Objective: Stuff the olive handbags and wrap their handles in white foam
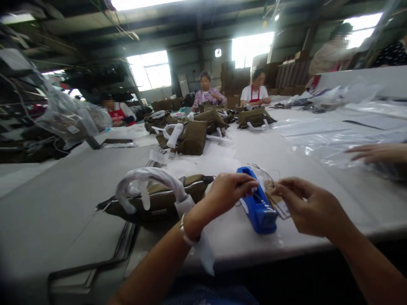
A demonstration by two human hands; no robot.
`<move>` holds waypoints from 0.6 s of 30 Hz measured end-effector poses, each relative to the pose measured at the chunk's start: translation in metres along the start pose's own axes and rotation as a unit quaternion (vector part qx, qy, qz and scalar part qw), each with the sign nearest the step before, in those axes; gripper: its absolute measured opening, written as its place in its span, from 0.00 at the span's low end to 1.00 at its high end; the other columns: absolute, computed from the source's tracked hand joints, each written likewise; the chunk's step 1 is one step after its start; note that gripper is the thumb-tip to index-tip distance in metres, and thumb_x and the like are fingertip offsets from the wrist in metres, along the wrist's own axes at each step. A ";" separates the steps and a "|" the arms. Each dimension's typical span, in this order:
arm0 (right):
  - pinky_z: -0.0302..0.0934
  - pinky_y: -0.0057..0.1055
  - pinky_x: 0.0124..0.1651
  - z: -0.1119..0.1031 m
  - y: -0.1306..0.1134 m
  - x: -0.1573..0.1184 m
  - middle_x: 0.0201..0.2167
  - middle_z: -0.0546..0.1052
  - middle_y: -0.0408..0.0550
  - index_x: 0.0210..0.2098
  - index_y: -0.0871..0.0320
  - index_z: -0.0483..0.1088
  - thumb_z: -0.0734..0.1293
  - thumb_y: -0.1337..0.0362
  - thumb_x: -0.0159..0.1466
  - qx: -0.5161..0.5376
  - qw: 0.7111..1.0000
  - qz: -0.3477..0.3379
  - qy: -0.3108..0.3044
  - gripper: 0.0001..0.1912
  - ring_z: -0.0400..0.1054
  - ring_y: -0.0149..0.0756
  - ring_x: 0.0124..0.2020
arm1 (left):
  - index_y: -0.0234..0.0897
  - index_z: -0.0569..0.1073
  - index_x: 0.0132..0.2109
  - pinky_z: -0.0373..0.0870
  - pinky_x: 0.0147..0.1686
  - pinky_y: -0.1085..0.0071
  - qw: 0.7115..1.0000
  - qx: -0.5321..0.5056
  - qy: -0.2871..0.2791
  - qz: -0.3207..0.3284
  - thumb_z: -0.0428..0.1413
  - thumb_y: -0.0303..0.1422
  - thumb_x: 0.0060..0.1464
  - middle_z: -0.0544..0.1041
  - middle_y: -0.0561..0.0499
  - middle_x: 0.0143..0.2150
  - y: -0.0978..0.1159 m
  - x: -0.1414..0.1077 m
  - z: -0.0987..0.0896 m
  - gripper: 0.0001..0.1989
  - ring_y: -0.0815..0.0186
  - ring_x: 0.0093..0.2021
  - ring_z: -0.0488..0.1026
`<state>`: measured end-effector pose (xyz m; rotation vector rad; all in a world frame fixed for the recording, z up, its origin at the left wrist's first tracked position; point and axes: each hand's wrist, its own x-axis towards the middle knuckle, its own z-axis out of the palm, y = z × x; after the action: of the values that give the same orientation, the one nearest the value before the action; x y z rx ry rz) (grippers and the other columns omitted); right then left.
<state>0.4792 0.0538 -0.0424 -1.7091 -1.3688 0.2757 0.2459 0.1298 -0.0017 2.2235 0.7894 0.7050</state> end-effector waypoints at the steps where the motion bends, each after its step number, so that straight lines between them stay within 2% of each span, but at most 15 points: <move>1: 0.72 0.39 0.25 0.006 -0.001 -0.013 0.30 0.83 0.49 0.32 0.46 0.81 0.73 0.37 0.52 -0.001 0.998 -0.005 -0.058 0.21 0.78 0.50 0.27 | 0.39 0.82 0.41 0.68 0.37 0.78 1.000 -0.019 0.001 0.014 0.55 0.39 0.67 0.83 0.54 0.32 0.002 -0.024 -0.007 0.13 0.70 0.34 0.79; 4: 0.77 0.40 0.36 0.032 -0.016 -0.053 0.34 0.83 0.48 0.44 0.45 0.80 0.74 0.42 0.56 0.102 0.970 -0.015 -0.219 0.21 0.80 0.51 0.35 | 0.37 0.80 0.36 0.67 0.34 0.78 1.000 -0.016 -0.010 -0.002 0.55 0.36 0.68 0.81 0.54 0.28 0.005 -0.088 -0.025 0.14 0.70 0.31 0.77; 6: 0.77 0.40 0.39 0.054 -0.037 -0.077 0.30 0.82 0.48 0.50 0.48 0.77 0.72 0.47 0.61 0.225 0.930 -0.003 -0.291 0.21 0.79 0.46 0.31 | 0.37 0.79 0.34 0.65 0.31 0.76 0.998 0.047 -0.016 -0.038 0.56 0.36 0.67 0.80 0.54 0.27 0.003 -0.121 -0.033 0.14 0.69 0.29 0.76; 7: 0.76 0.38 0.35 0.065 -0.049 -0.086 0.27 0.80 0.47 0.49 0.50 0.77 0.72 0.48 0.62 0.269 0.911 0.008 -0.312 0.20 0.77 0.43 0.26 | 0.37 0.78 0.32 0.64 0.30 0.75 0.995 0.087 -0.017 -0.055 0.56 0.37 0.67 0.79 0.54 0.26 0.002 -0.134 -0.035 0.15 0.68 0.29 0.76; 9: 0.73 0.34 0.27 0.087 -0.072 -0.100 0.25 0.79 0.46 0.45 0.52 0.78 0.72 0.47 0.63 0.307 0.896 0.024 -0.321 0.18 0.71 0.37 0.18 | 0.37 0.77 0.30 0.63 0.29 0.73 0.985 0.150 -0.012 -0.084 0.56 0.38 0.66 0.79 0.53 0.26 0.000 -0.155 -0.038 0.16 0.66 0.29 0.76; 12: 0.71 0.32 0.25 0.115 -0.097 -0.108 0.21 0.78 0.45 0.39 0.51 0.80 0.72 0.46 0.62 0.261 0.922 -0.012 -0.285 0.17 0.71 0.37 0.18 | 0.37 0.77 0.30 0.65 0.30 0.73 0.980 0.158 0.027 -0.115 0.56 0.37 0.67 0.79 0.52 0.27 -0.002 -0.181 -0.045 0.16 0.65 0.30 0.77; 15: 0.69 0.33 0.28 0.136 -0.113 -0.110 0.17 0.75 0.43 0.36 0.50 0.81 0.71 0.45 0.62 0.218 0.941 -0.055 -0.253 0.16 0.70 0.38 0.18 | 0.39 0.79 0.36 0.69 0.34 0.74 0.978 0.110 0.116 -0.131 0.55 0.36 0.67 0.82 0.52 0.33 -0.008 -0.207 -0.064 0.12 0.66 0.34 0.78; 16: 0.66 0.32 0.25 0.142 -0.118 -0.111 0.17 0.75 0.43 0.34 0.51 0.80 0.70 0.44 0.63 0.225 0.939 -0.052 -0.254 0.17 0.68 0.36 0.17 | 0.39 0.79 0.39 0.70 0.36 0.75 0.971 0.098 0.171 -0.137 0.55 0.36 0.67 0.82 0.52 0.34 -0.012 -0.215 -0.073 0.11 0.66 0.35 0.79; 18: 0.56 0.29 0.18 0.156 -0.129 -0.113 0.19 0.75 0.45 0.34 0.54 0.79 0.68 0.43 0.65 0.271 0.921 -0.024 -0.277 0.20 0.60 0.30 0.14 | 0.39 0.79 0.42 0.72 0.39 0.74 0.933 0.092 0.309 -0.160 0.55 0.36 0.67 0.82 0.52 0.36 -0.024 -0.230 -0.092 0.10 0.67 0.36 0.79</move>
<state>0.2514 0.0316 -0.0737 -1.1627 -1.5356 1.0717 0.0231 0.0217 -0.0205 1.9578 1.5404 1.2241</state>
